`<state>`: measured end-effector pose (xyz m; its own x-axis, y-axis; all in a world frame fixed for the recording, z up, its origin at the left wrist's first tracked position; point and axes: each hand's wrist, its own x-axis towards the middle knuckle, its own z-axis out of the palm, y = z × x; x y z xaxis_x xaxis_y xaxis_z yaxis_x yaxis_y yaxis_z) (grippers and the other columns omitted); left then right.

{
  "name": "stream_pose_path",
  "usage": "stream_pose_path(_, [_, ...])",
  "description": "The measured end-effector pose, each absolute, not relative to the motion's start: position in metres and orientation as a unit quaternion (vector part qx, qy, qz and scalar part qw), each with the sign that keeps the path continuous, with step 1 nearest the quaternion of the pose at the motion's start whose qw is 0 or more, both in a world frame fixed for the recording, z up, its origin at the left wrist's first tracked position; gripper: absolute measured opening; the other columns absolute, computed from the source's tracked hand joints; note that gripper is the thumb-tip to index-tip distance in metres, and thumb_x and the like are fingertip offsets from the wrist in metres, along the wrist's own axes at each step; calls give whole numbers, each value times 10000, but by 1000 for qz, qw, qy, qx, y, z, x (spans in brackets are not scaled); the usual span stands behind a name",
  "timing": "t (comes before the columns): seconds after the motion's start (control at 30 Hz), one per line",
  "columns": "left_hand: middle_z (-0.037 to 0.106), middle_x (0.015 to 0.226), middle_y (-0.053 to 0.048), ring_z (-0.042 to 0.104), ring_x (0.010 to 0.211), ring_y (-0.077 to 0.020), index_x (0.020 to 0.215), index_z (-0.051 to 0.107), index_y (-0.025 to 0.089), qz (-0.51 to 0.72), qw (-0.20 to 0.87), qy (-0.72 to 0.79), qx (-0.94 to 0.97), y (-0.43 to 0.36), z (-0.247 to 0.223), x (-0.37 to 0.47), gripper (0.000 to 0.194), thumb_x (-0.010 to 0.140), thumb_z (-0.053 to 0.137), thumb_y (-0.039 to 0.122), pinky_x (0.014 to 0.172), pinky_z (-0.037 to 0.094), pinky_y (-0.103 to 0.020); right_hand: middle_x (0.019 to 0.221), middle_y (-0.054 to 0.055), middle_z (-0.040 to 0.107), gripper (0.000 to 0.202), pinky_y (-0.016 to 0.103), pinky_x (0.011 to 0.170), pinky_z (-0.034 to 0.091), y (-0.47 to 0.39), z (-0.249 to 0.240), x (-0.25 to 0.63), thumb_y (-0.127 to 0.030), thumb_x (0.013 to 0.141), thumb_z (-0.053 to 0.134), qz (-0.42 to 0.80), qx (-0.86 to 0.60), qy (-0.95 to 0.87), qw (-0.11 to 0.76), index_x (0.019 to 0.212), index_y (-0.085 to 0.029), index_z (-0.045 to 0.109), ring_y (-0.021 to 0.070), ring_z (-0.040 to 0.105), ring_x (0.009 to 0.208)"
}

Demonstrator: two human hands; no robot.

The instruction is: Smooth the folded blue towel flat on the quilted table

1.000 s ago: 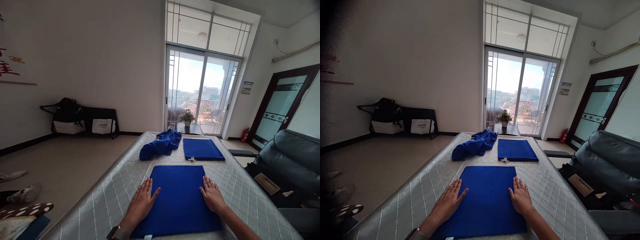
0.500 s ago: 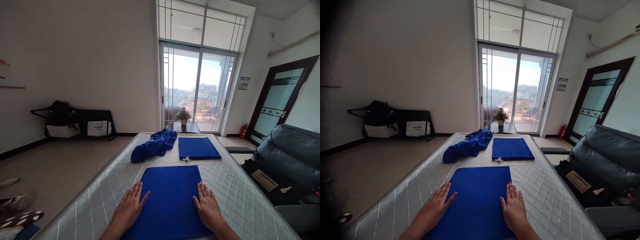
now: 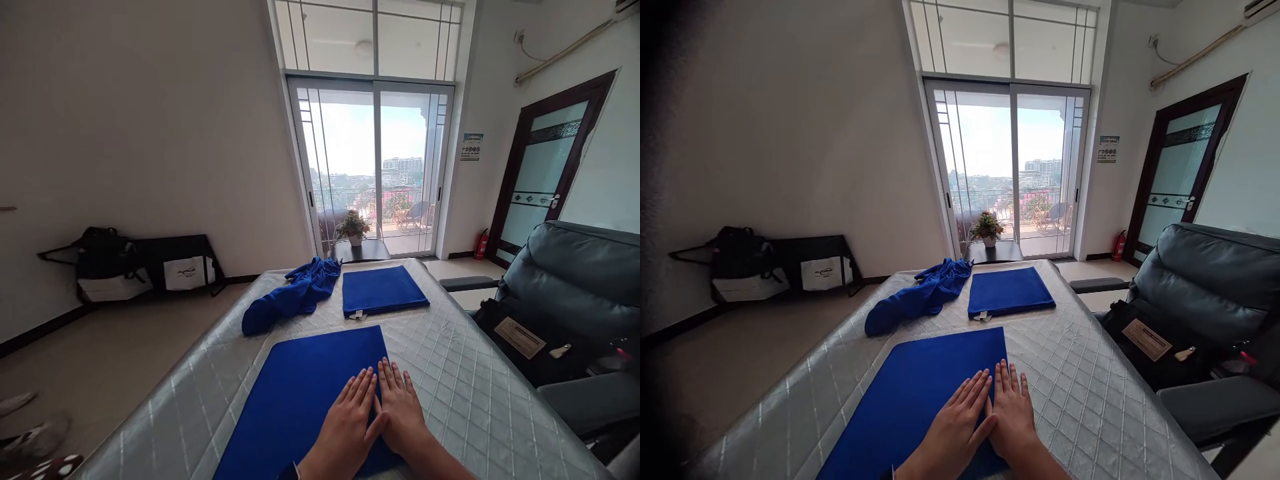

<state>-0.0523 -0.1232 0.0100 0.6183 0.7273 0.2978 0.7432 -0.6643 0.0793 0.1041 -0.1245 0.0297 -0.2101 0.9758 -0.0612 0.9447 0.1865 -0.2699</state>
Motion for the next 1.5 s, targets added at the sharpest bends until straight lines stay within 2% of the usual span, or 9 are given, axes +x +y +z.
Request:
stream_pose_path(0.1, [300, 1587, -95, 300, 1453, -241, 1552, 189, 193, -153, 20, -436, -887, -109, 7, -42, 604, 1026, 274, 475, 1167, 348, -453, 1621, 43, 60, 611, 506, 1206, 46, -123, 27, 104, -379, 978, 254, 124, -633, -762, 54, 1554, -181, 202, 265, 14, 1498])
stream_pose_path(0.2, [303, 1594, -78, 295, 1459, -234, 1554, 185, 206, -140, 20, -457, -878, -101, 0, -59, 601, 1028, 238, 492, 1173, 332, -442, 1619, 45, 76, 643, 478, 1211, 46, -122, 26, 103, -439, 986, 218, 133, -648, -746, 73, 1555, -146, 157, 248, 35, 1500])
stream_pose_path(0.47, [277, 1601, -64, 280, 1464, -251, 1551, 160, 216, -107, 29, -566, -817, -111, -11, -167, 659, 1002, 276, 563, 1179, 307, -477, 1618, 25, 86, 690, 457, 1214, 38, -122, 27, 102, -529, 982, 193, 141, -658, -734, 90, 1555, -150, 134, 232, 47, 1501])
stream_pose_path(0.7, [256, 1606, -76, 270, 1467, -253, 1548, 163, 147, -107, 15, -636, -764, -123, -24, -241, 711, 993, 215, 588, 1193, 273, -493, 1618, -4, 105, 696, 443, 1213, 36, -121, 25, 101, -559, 972, 185, 120, -665, -733, 77, 1559, -186, 157, 223, 70, 1500])
stream_pose_path(1.07, [263, 1595, -126, 248, 1471, -264, 1520, 299, 99, -122, 19, -625, -771, -126, -18, -239, 757, 977, 241, 623, 1207, 234, -456, 1621, 5, 118, 699, 424, 1211, 46, -122, 26, 97, -557, 977, 170, 87, -671, -735, 45, 1560, -173, 134, 205, 75, 1500])
stream_pose_path(1.33, [292, 1588, -113, 285, 1459, -279, 1523, 314, 145, -148, 22, -620, -770, -125, -23, -242, 735, 969, 262, 624, 1192, 262, -481, 1620, 1, 115, 671, 437, 1212, 66, -146, 40, 92, -534, 985, 181, 73, -662, -745, 34, 1557, -185, 160, 220, 64, 1500])
stream_pose_path(1.5, [292, 1587, -130, 273, 1465, -275, 1516, 320, 104, -134, 24, -632, -763, -124, -25, -240, 767, 968, 224, 633, 1190, 260, -480, 1617, -25, 111, 693, 429, 1219, 69, -165, 33, 93, -575, 980, 148, 96, -667, -737, 49, 1557, -192, 144, 205, 59, 1500])
